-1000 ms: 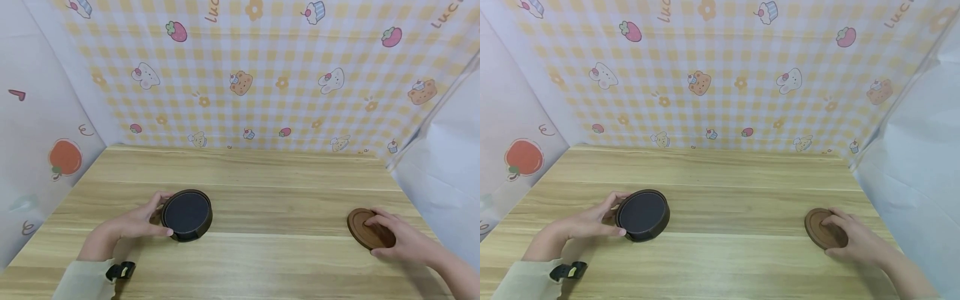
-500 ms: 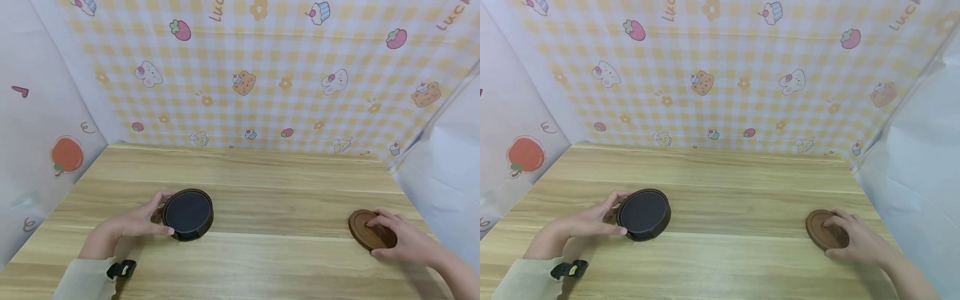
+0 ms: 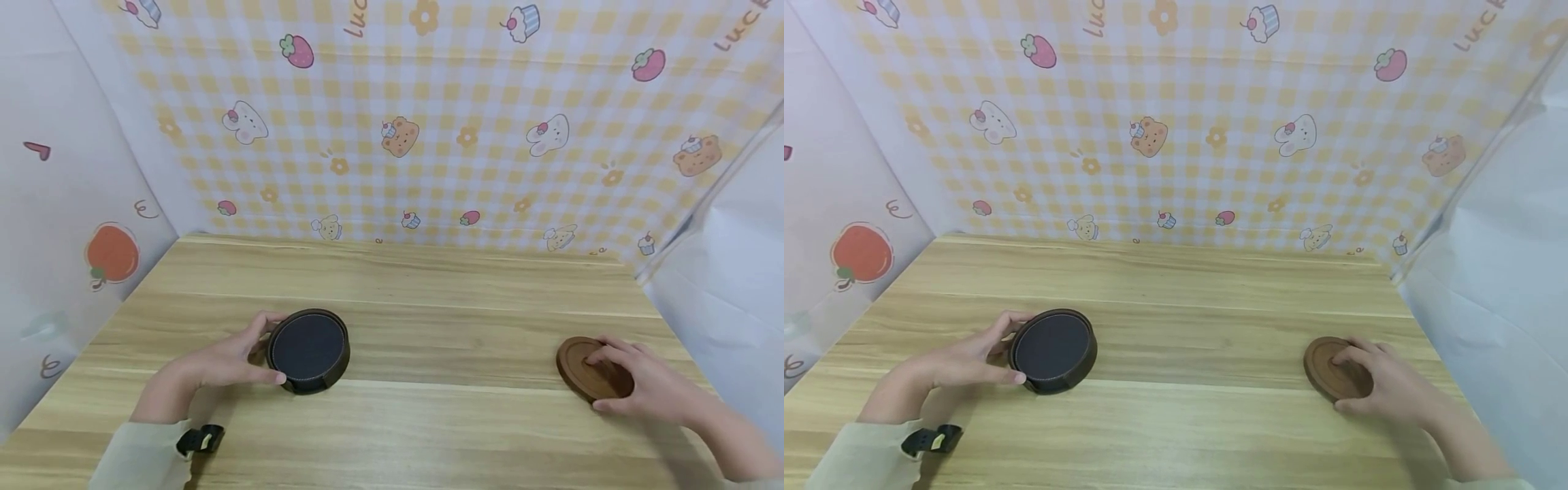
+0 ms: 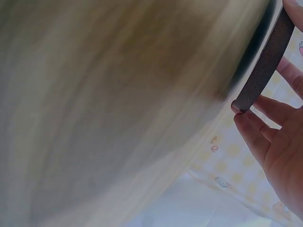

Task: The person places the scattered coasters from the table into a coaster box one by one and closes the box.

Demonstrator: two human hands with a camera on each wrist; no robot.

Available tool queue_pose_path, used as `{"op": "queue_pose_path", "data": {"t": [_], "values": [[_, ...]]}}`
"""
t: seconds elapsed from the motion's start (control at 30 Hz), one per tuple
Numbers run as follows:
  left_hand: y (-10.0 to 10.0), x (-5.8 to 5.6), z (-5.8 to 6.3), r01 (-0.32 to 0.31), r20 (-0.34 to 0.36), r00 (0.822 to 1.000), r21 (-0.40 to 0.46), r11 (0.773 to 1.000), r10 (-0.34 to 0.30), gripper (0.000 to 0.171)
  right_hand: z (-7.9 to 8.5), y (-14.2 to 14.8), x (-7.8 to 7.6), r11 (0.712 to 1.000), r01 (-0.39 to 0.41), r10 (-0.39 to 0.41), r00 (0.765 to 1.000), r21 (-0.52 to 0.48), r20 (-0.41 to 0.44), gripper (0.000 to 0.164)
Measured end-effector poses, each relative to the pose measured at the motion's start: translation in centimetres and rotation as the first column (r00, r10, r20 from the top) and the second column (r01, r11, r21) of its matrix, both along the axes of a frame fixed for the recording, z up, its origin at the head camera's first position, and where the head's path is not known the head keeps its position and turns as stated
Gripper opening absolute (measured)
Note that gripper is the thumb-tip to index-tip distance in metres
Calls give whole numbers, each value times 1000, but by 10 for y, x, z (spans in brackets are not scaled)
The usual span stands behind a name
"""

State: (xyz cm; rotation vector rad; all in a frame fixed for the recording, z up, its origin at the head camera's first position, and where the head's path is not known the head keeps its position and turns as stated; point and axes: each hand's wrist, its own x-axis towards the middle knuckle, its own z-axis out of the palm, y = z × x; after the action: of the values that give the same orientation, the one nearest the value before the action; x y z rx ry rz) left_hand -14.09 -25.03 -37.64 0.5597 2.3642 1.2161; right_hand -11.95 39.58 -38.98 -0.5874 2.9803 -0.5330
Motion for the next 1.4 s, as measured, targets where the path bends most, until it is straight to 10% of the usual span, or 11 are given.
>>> {"op": "queue_pose_path", "data": {"t": [1.4], "values": [[1,-1,1,2,3,1000,-19,1000,-2,92,14,-108,-50,985,-170,170,985,34,18,57]]}}
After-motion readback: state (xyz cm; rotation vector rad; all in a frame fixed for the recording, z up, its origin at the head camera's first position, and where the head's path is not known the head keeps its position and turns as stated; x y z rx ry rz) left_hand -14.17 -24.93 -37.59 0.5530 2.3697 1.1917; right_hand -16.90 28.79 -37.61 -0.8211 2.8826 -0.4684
